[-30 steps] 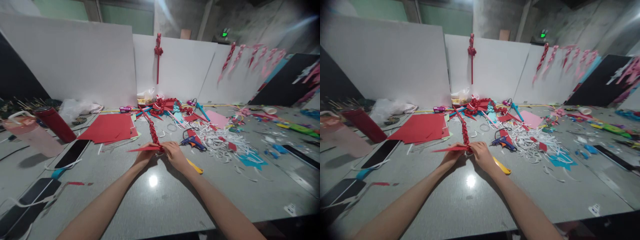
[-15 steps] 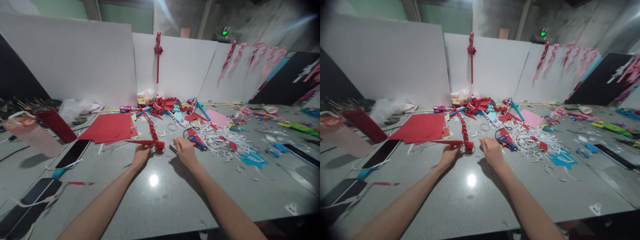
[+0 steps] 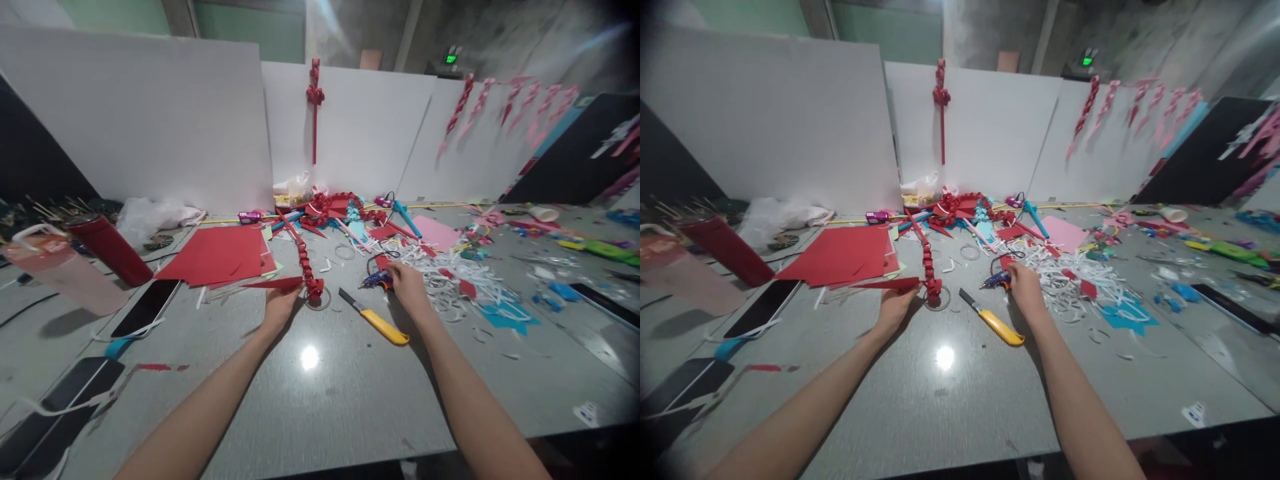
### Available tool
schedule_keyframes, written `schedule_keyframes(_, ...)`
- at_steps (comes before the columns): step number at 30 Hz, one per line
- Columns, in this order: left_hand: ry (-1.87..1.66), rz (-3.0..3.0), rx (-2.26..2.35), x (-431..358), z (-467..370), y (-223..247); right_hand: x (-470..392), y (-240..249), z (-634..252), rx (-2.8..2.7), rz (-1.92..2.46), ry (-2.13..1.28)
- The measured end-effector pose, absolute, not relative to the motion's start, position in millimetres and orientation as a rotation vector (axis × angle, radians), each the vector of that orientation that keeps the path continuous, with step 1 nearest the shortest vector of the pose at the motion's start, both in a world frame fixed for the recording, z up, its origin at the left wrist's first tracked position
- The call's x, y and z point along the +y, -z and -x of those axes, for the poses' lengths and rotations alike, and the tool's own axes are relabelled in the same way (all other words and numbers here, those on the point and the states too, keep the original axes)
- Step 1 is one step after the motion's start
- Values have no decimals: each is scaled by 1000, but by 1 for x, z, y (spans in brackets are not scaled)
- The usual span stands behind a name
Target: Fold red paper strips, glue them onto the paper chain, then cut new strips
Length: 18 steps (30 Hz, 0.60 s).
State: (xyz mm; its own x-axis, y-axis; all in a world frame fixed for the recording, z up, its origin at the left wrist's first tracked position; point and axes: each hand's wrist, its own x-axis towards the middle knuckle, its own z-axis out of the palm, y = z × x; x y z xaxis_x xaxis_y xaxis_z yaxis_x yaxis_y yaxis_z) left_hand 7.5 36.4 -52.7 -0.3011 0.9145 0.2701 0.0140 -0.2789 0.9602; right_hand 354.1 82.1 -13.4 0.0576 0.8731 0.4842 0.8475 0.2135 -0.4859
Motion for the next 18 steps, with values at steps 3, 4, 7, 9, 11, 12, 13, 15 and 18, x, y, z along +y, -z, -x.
schedule_keyframes(3, -1645, -1237, 1269, 38, -6, 55, 80, 12, -352, -1709, 1530, -98)
schedule_keyframes(4, -1641, -1238, 1273, 38, -6, 55, 79, 11, -350, -1693, 1503, -122)
schedule_keyframes(7, -1637, -1244, 1276, 38, -5, 55, 75, 8, -344, -1663, 1463, -191)
schedule_keyframes(9, -1638, -1246, 1277, 38, -5, 55, 73, 7, -339, -1640, 1447, -244)
schedule_keyframes(11, -1638, -1243, 1278, 38, -5, 55, 70, 7, -332, -1611, 1420, -302)
schedule_keyframes(12, -1637, -1241, 1279, 38, -6, 54, 69, 8, -328, -1600, 1405, -336)
schedule_keyframes(13, -1635, -1238, 1278, 38, -6, 54, 67, 9, -323, -1593, 1395, -367)
schedule_keyframes(15, -1634, -1226, 1276, 38, -6, 54, 64, 10, -314, -1605, 1398, -401)
schedule_keyframes(18, -1633, -1207, 1283, 37, -6, 52, 61, 11, -303, -1633, 1435, -357)
